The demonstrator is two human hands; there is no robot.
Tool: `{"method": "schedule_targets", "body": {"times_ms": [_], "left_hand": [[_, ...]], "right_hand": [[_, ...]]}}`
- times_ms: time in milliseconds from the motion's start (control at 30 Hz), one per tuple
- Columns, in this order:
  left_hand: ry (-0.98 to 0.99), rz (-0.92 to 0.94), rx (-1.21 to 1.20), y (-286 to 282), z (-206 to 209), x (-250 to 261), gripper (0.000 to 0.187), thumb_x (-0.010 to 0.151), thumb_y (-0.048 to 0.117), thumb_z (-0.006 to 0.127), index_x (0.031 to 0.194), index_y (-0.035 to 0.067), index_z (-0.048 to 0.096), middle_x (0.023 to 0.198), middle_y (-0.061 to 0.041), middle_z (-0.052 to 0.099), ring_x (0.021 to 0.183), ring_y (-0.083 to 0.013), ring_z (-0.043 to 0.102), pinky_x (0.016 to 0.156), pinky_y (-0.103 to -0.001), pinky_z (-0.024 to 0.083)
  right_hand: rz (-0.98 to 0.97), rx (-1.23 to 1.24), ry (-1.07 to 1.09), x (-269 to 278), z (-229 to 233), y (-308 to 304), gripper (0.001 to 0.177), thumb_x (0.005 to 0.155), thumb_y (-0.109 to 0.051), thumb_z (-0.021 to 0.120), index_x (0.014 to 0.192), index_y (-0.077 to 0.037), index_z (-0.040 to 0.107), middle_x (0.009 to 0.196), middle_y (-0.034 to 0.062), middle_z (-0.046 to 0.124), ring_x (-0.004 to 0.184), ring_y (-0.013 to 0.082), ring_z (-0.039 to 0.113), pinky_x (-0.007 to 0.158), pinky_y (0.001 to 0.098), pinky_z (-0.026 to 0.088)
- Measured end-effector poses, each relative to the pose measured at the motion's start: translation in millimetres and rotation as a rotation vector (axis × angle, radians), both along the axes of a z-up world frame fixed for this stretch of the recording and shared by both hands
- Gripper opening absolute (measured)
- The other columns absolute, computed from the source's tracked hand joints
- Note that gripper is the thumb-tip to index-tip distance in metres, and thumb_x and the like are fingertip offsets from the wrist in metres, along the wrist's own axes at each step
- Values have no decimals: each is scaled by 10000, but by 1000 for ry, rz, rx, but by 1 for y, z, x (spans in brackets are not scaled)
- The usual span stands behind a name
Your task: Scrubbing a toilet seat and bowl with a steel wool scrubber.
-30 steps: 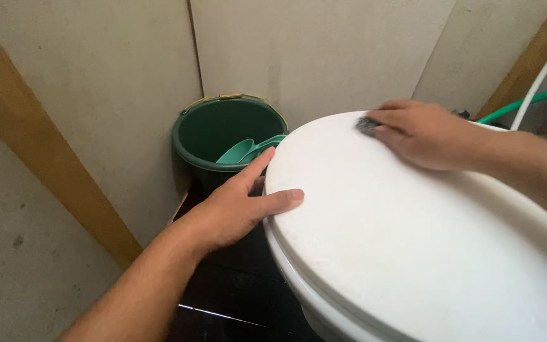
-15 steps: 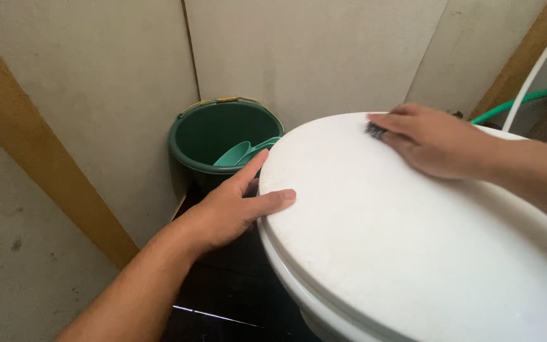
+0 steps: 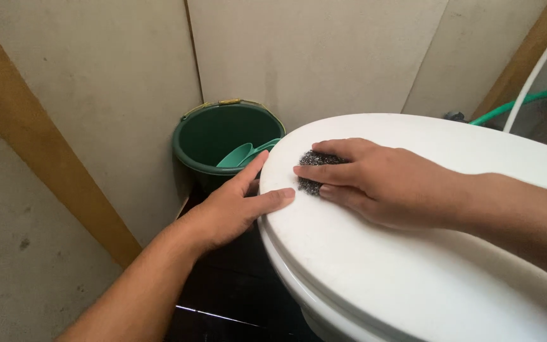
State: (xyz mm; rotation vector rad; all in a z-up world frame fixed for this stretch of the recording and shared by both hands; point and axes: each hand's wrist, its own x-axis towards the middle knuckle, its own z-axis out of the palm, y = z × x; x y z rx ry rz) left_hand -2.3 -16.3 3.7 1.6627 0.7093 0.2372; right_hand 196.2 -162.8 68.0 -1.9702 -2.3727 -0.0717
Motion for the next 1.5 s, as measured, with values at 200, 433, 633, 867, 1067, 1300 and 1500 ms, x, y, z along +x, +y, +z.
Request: {"method": "schedule_targets", "body": {"times_ms": [200,433,633,867,1067,1300,1500], "left_hand": [[88,33,-5,8,-12,4,1139,803,569,763,1722,348,127,1586,-222,435,1386,-401,524,1075,-553,472],[55,42,122,-9,8,-4,1107,730,576,731,1647,256,199,1572,-170,462,1430,-315,489,1159,-438,386],[143,15,171,3,-1,0,1104,795,633,727,1699,252,221,1604,-213,442,1428,-381,519,1127,-512,422],[278,-29,684,-3,29,9,975,778,608,695,1576,162,359,1674,-140,249,1539,-308,271,1199,-487,324],[395,-86,797,-16,53,37,818,845,582,603,1557,231,400,1656,-78,302,1536,-260,280,1213,-481,287],[287,-133,913,-3,31,54,640,967,473,471,1545,205,422,1646,-80,325,1539,-249,264,1236,-455,217],[364,-125,899,-8,32,58,642,971,492,434,1556,231,397,1670,-56,270,1550,-232,217,1237,-451,197]], "right_hand": [[-362,-148,-7,0,16,4,529,962,-438,556,1490,-413,534,1644,27,384,1276,224,595,1043,413,539],[-590,-147,-13,61,11,-5,533,1019,-455,476,1551,-417,469,1589,20,408,1296,235,582,1105,426,501],[-772,-64,-77,121,-8,-23,529,1041,-410,418,1561,-310,425,1548,101,440,1316,268,554,1102,452,492],[-738,-68,-42,95,1,-25,521,1032,-427,419,1531,-286,462,1541,91,459,1304,259,570,1113,442,486],[-608,-120,15,39,16,-29,504,1013,-444,458,1498,-323,518,1590,69,393,1311,231,562,1103,423,494],[-18,-7,12,31,-1,-51,434,1034,-405,558,1436,-273,653,1552,157,505,1365,348,523,995,523,478],[-451,-195,20,26,27,-45,509,973,-441,539,1475,-359,563,1626,55,406,1325,223,552,1074,422,517]]}}
